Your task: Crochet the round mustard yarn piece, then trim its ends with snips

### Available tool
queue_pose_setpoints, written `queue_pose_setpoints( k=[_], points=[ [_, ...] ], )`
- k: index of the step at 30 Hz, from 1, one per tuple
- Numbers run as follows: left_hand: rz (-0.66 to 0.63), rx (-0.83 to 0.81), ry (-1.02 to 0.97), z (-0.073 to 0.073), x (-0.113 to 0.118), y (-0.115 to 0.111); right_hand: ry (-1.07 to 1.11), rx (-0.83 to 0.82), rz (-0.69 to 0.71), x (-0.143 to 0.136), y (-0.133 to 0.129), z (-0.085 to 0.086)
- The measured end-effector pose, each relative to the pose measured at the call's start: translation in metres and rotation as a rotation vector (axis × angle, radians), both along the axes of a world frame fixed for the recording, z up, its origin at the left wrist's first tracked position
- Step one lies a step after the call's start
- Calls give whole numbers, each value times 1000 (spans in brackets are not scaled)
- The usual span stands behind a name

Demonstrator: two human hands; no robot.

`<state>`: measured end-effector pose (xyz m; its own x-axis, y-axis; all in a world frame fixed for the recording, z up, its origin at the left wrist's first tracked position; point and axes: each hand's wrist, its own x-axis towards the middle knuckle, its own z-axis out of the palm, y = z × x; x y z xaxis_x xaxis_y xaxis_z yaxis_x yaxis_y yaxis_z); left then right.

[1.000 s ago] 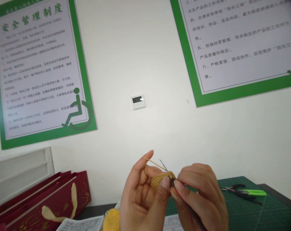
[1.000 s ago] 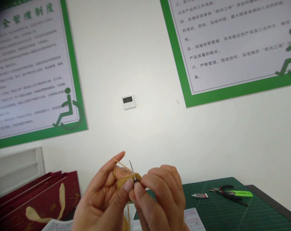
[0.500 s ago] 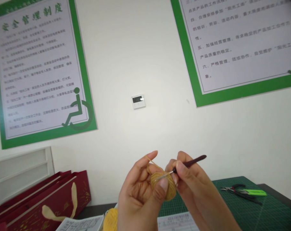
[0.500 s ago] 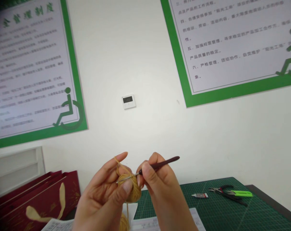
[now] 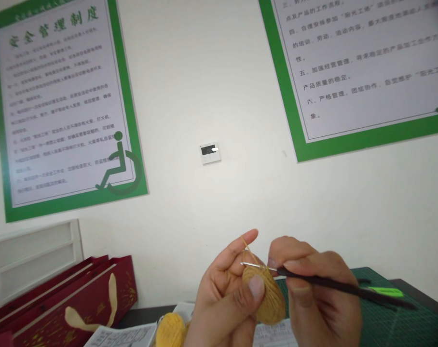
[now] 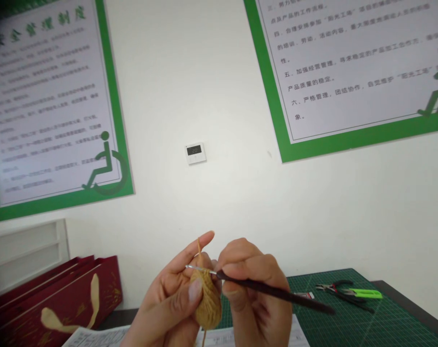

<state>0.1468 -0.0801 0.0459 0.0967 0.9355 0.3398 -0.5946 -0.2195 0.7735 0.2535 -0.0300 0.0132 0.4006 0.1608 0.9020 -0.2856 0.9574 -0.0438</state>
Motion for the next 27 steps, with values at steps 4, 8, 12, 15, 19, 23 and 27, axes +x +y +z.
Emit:
queue_pose_setpoints(
  k=[4, 8, 12, 15, 19, 23, 27],
  points=[
    [-2, 21, -1, 2, -7, 0, 42, -168, 213, 3, -3, 3],
    [-3, 73, 42, 0, -6, 0, -84, -299, 529, 8, -3, 9],
    [207, 214, 102, -4, 1, 4, -176, -416, 674, 5, -3, 8],
    [309, 246, 127, -5, 5, 6, -161, -403, 510, 2, -2, 4],
    [349, 288, 118, -5, 5, 6, -162, -354, 395, 4, 1, 0],
    [408, 282, 100, -4, 6, 5, -148, -334, 338, 10, 3, 0],
    [417, 271, 95, -3, 8, 5, -152, -244, 295, 15, 3, 2]
  ],
)
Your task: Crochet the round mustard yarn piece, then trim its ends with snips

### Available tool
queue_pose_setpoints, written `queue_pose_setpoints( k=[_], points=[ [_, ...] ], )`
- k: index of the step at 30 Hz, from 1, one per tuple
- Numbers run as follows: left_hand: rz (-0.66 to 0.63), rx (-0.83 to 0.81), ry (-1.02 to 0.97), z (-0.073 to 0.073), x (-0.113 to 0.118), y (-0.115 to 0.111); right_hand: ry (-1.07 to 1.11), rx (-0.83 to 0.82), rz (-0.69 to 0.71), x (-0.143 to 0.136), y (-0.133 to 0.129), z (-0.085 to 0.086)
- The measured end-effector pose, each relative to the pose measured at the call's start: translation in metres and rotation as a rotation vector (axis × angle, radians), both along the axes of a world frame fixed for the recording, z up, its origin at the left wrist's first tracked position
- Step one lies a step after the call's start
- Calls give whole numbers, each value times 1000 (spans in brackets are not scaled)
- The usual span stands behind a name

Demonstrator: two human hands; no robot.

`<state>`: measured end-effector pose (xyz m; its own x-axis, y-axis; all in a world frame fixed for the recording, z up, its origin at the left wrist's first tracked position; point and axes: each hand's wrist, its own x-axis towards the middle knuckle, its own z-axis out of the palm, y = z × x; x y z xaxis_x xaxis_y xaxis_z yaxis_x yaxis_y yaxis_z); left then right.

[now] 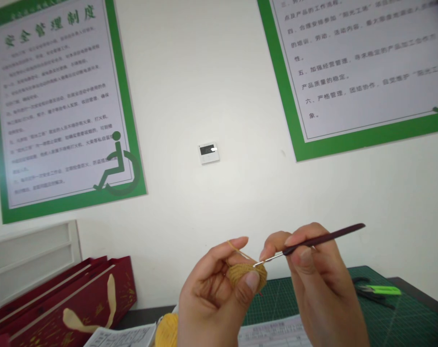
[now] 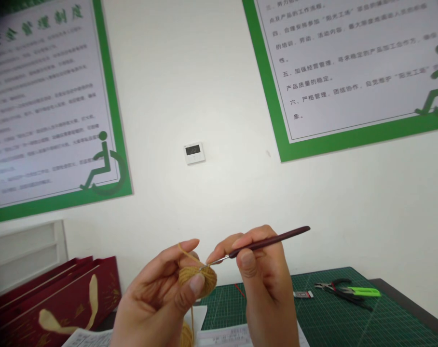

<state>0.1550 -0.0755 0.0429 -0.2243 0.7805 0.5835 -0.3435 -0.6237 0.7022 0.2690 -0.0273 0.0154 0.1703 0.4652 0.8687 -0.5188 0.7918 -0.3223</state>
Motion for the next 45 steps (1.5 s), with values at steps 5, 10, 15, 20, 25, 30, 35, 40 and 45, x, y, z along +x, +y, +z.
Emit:
queue_pose_setpoints(
  k=[5, 10, 15, 20, 25, 30, 35, 40, 45],
  points=[
    [18, -2, -10, 0, 1, 0, -21, 96, -89, 4, -5, 4],
    [40, -3, 6, 0, 2, 0, -36, 160, -197, 5, -10, 10],
    [72, -13, 26, -2, 1, 1, -71, 226, -290, 8, -11, 10],
    [98, -5, 27, -2, 2, 1, -172, 434, -572, 16, -15, 13],
    [31, -8, 12, -2, 1, -2, -251, 603, -958, 19, -17, 16],
    [-107, -45, 20, -3, -3, -1, -242, 601, -893, 16, -12, 15],
    [-59, -22, -2, -3, 0, -1, -246, 598, -843, 15, -11, 10],
    [-73, -49, 0, -2, -1, -4, -307, 609, -901, 19, -13, 8],
    [-187, -68, -22, -3, -3, -3, -136, 520, -612, 7, -5, 4]
  ],
)
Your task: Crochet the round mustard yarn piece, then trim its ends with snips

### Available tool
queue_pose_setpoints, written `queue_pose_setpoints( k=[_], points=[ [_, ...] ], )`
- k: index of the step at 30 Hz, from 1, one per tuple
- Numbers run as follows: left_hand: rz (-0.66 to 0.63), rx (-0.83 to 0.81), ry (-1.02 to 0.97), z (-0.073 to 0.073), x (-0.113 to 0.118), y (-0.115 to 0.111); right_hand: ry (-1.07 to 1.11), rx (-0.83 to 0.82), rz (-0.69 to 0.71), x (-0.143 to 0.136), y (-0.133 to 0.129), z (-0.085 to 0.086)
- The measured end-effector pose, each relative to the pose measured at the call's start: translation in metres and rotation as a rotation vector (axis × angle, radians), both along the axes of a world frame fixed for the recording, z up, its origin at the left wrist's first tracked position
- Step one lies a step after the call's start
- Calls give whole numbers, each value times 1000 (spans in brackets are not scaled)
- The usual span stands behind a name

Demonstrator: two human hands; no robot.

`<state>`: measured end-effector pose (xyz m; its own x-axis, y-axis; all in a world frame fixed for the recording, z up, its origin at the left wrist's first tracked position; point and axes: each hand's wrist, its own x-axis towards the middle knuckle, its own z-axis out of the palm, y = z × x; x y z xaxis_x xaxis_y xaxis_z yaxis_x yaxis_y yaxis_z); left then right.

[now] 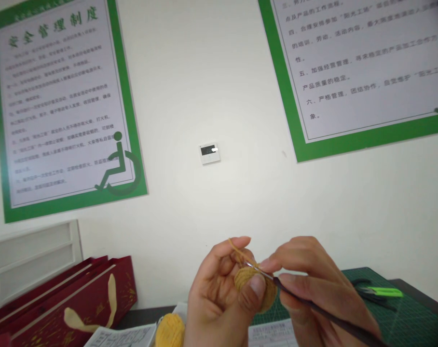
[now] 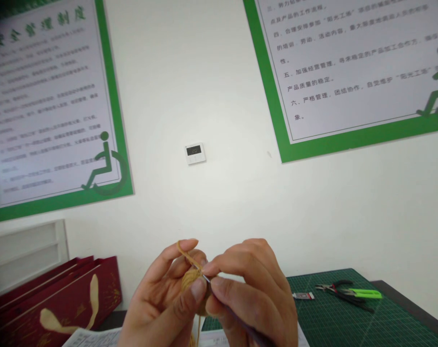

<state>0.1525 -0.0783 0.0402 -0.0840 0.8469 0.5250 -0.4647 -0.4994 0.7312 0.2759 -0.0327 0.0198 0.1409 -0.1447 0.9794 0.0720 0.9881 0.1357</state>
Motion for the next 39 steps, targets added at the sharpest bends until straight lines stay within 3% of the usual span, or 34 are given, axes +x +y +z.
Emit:
queue_pose_setpoints(
  k=[3, 6, 8, 10, 12, 13, 17, 22, 26, 28, 30, 32, 34, 36, 39],
  points=[
    [11, -28, -49, 0, -1, 1, 54, -102, 190, -7, 7, -5],
    [36, -76, -77, 1, -2, 0, 34, -100, 195, -8, 13, -8],
    [52, -80, -82, 2, 0, -1, 65, -64, 64, -10, 14, -9],
    [87, -46, -83, 2, 3, -2, 157, -22, -153, -14, 13, -8],
    [154, 16, -67, 2, 8, -3, 297, 133, -369, -17, 9, -6],
    [190, 49, -51, 2, 10, -3, 309, 125, -377, -18, 7, -5],
    [242, 121, 7, 1, 11, -3, 207, -55, -113, -11, -4, -3],
    [154, 58, 1, 3, 1, -3, 230, -572, 331, -1, -7, -2],
    [83, 33, -4, 3, -3, -1, 102, -907, 798, -5, 0, 2],
    [40, 36, -5, 2, -1, 0, 54, -989, 1000, -11, 2, 3],
    [37, 42, -3, 1, 0, 1, 54, -1011, 1093, -16, 2, 2],
    [82, 57, 0, 1, 1, 2, 70, -992, 1059, -19, 2, 1],
    [130, 75, -13, 1, 2, 2, 91, -880, 901, -17, 2, 0],
    [158, 83, -34, 1, 3, 1, 93, -633, 605, -13, 3, -1],
    [120, 57, -45, 2, 4, -1, 71, -113, -43, -7, 4, -1]
  ],
)
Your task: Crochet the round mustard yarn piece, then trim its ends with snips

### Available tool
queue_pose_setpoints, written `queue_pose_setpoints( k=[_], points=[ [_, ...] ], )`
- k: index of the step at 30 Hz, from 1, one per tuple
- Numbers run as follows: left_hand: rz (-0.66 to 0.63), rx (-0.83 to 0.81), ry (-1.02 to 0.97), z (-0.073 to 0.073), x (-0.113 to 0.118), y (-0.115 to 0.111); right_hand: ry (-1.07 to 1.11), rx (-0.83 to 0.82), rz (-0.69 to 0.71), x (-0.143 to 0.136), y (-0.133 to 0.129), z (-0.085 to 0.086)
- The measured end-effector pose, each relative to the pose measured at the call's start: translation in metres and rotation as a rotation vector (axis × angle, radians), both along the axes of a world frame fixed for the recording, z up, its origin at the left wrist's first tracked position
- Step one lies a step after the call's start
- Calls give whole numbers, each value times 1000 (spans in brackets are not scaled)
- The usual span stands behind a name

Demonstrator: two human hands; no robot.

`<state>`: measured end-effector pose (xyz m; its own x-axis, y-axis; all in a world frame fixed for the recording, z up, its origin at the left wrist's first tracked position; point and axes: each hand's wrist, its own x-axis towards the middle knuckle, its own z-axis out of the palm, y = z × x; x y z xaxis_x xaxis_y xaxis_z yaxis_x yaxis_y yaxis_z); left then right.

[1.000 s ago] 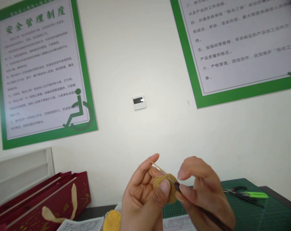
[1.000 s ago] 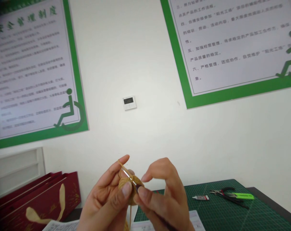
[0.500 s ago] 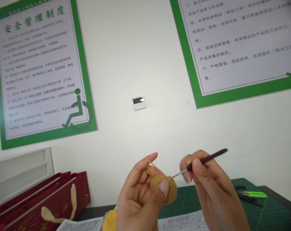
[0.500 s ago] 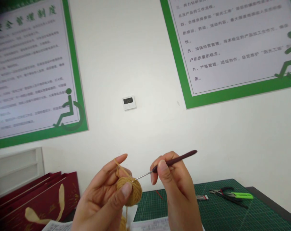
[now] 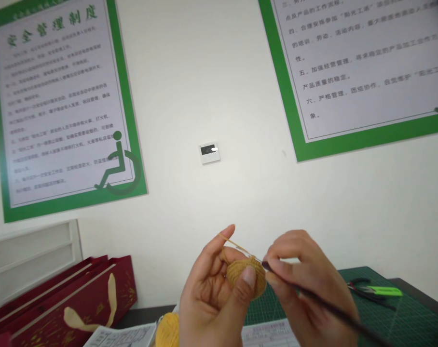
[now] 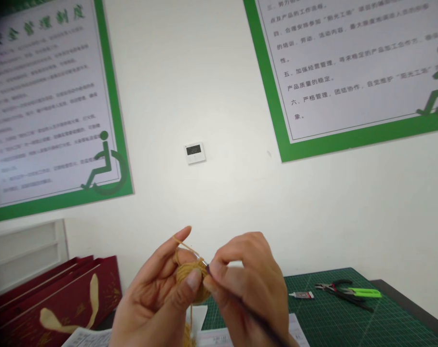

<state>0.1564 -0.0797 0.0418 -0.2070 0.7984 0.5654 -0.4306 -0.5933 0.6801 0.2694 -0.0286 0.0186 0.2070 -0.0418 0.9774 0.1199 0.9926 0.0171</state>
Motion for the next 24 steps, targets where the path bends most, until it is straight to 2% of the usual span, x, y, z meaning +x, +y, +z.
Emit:
queue_pose_setpoints(
  k=[1, 2, 3, 4, 5, 7, 9, 11, 17, 19, 22, 24],
  points=[
    [-49, -29, -2, 0, 0, -1, 45, 133, -214, 1, 0, 0],
    [-118, -67, -5, 0, -1, -1, 84, 243, -349, 1, 1, -1],
    [-195, -116, -10, 1, -2, -2, 123, 289, -389, -1, 1, -1],
    [-268, -165, -16, 1, -4, -2, 157, 302, -352, -3, 1, -2],
    [-328, -207, -20, 1, -5, -2, 165, 273, -239, -6, 1, -2],
    [-406, -255, -17, 2, -8, -1, 166, 127, 96, -13, -1, -3],
    [-427, -257, -12, 4, -11, 0, 203, -68, 400, -17, -3, -3],
    [-419, -238, -11, 5, -12, 0, 239, -206, 597, -17, -4, -5],
    [-392, -195, 12, 4, -13, 0, 130, -472, 990, -3, -3, -3],
    [-308, -134, 34, 3, -11, 2, 80, -549, 1099, -3, -4, 0],
    [-144, -49, 81, 0, -9, 4, 69, -668, 1115, -7, -8, 3],
    [-101, -28, 91, -1, -7, 5, 87, -715, 1067, -8, -9, 4]
  ],
)
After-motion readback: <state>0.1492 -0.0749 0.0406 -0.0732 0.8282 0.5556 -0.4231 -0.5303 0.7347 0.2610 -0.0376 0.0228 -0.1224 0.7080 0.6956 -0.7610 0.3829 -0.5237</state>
